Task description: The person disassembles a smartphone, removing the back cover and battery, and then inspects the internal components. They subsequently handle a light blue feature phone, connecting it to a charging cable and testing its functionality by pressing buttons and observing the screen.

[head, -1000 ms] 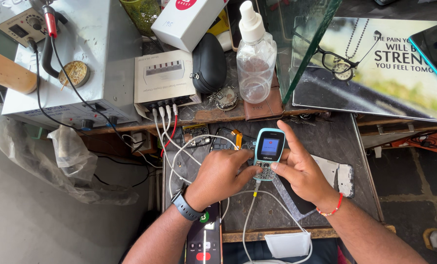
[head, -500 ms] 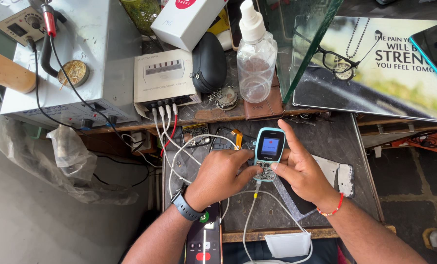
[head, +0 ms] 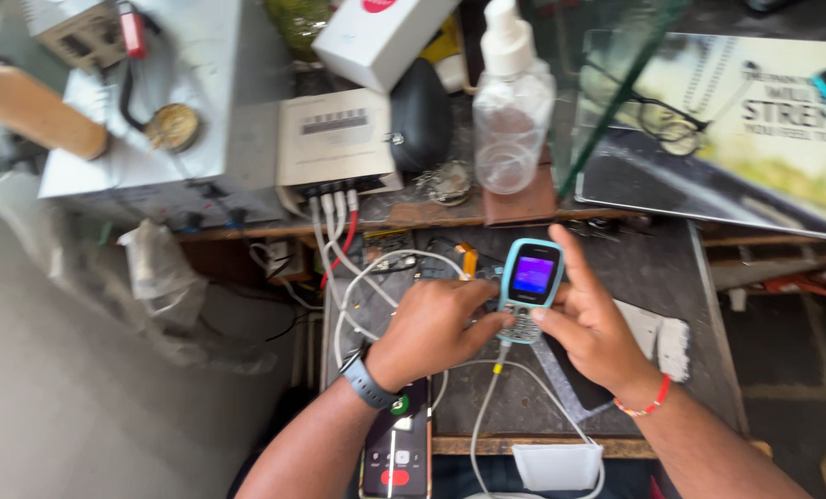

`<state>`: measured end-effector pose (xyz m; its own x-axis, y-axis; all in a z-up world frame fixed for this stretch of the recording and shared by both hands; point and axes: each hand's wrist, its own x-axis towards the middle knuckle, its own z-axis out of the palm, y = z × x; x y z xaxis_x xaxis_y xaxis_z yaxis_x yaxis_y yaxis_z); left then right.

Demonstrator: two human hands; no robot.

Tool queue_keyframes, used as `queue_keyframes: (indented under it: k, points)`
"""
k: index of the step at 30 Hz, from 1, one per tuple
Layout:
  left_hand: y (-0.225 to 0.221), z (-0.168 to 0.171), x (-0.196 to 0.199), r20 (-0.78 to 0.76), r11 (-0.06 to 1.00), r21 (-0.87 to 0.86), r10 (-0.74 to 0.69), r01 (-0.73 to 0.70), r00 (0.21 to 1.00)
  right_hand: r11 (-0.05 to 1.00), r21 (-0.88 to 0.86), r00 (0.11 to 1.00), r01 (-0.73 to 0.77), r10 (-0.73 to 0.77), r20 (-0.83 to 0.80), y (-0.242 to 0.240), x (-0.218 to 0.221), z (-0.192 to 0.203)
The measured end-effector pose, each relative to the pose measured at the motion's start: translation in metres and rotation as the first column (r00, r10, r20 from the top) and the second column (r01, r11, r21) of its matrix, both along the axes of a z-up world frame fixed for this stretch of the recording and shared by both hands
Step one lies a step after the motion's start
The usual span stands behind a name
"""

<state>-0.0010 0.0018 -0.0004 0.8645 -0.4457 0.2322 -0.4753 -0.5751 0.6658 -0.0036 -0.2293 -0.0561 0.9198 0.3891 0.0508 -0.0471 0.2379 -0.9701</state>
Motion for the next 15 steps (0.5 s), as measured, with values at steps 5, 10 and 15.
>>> queue_keyframes:
  k: [5,10,15]
  points:
    - [0.0007,-0.0033,-0.0013,0.026,1.0,-0.016,0.004,-0.004,1.0,0.999,-0.01,0.999,0.037,-0.038,-0.02,0.0017,0.0001,0.0038]
    - [0.0022,-0.0028,-0.0028,0.014,1.0,0.002,0.005,-0.005,1.0,0.998,0.008,0.997,0.069,-0.069,-0.035,0.0017,0.0007,0.0022]
    - [0.001,-0.0026,-0.002,-0.026,1.0,0.011,0.004,-0.003,1.0,0.996,-0.027,0.996,0.082,-0.083,-0.022,-0.0018,0.0007,0.001]
